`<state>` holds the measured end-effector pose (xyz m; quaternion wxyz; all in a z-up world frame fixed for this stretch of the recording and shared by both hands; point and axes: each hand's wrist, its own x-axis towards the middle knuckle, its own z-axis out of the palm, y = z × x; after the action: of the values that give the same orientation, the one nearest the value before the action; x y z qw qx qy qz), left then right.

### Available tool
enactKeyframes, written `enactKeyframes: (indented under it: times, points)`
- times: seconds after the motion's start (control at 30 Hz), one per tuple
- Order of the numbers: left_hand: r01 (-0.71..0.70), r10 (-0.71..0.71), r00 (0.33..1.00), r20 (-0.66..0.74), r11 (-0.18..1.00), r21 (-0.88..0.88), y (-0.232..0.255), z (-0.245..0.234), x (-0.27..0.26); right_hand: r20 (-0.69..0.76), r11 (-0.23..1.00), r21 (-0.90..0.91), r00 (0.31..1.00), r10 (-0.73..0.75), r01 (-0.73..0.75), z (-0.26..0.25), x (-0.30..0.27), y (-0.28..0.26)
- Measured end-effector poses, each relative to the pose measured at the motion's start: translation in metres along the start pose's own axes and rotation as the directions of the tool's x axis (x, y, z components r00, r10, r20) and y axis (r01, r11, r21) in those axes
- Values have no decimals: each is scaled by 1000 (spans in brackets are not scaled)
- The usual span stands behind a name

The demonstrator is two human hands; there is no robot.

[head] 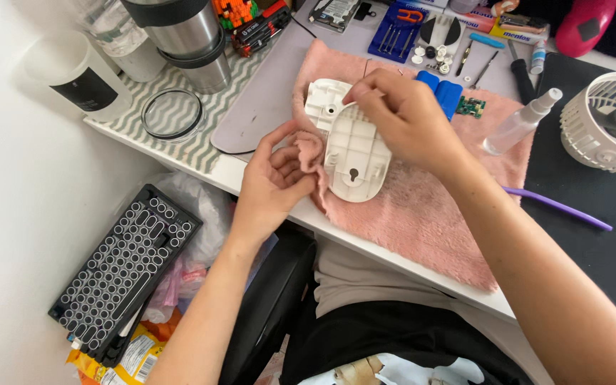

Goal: The person cleans the interior and exterior of a white plastic device casing using a purple toothbrush and a pink cloth. They scrub the inside surfaces, wipe the parts with the cloth, and then use a small metal tool to clean crevices.

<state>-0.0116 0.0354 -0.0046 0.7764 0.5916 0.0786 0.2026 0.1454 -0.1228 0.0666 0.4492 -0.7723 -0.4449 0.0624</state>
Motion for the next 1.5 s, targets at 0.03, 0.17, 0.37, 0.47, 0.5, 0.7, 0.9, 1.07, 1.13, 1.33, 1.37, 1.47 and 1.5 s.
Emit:
enactKeyframes:
  times: [0.03,0.17,0.37,0.47,0.5,0.7,0.9,1.07,1.13,1.33,1.37,1.47,1.5]
  points:
    - [-1,2,999,54,1000,-3,1,-3,0,-33,998,58,999,-21,23,-2,-1,6]
    - [10,-9,1000,24,998,-54,-7,-10,4,-76,983,171,994,77,-63,-5,-7,11]
    - [30,-29,1000,3,999,-31,-6,-9,2,-179,922,383,984,20,51,3,-13,28]
    - [54,-55,998,-30,998,-22,-7,-7,3,-179,863,504,981,76,25,10,-13,36]
    - [13,-14,999,-49,999,-34,-11,-8,4,-219,837,544,972,82,52,14,-13,38]
    - [-33,27,995,-95,998,-58,-17,-8,6,-229,777,629,962,152,27,23,-18,45]
    - [-41,36,994,-107,998,-43,-14,-7,3,-216,841,541,971,105,29,20,-23,34]
    - [-46,40,993,-112,998,-50,-19,-8,4,-212,885,465,972,96,14,19,-28,43]
    - [-47,42,993,-108,998,-52,-15,-7,3,-203,898,439,975,90,9,17,-29,41]
    - [-59,52,993,-106,996,-64,-19,-10,5,-210,894,447,968,138,-31,19,-23,40]
    - [-59,52,993,-106,996,-64,-19,-9,5,-210,894,447,968,138,-31,17,-25,37]
    - [-52,42,992,-119,995,-83,-15,-8,3,-168,918,390,975,148,-72,11,-26,27]
    - [-36,29,995,-95,996,-81,-12,-8,2,-136,933,345,978,158,-103,11,-26,24]
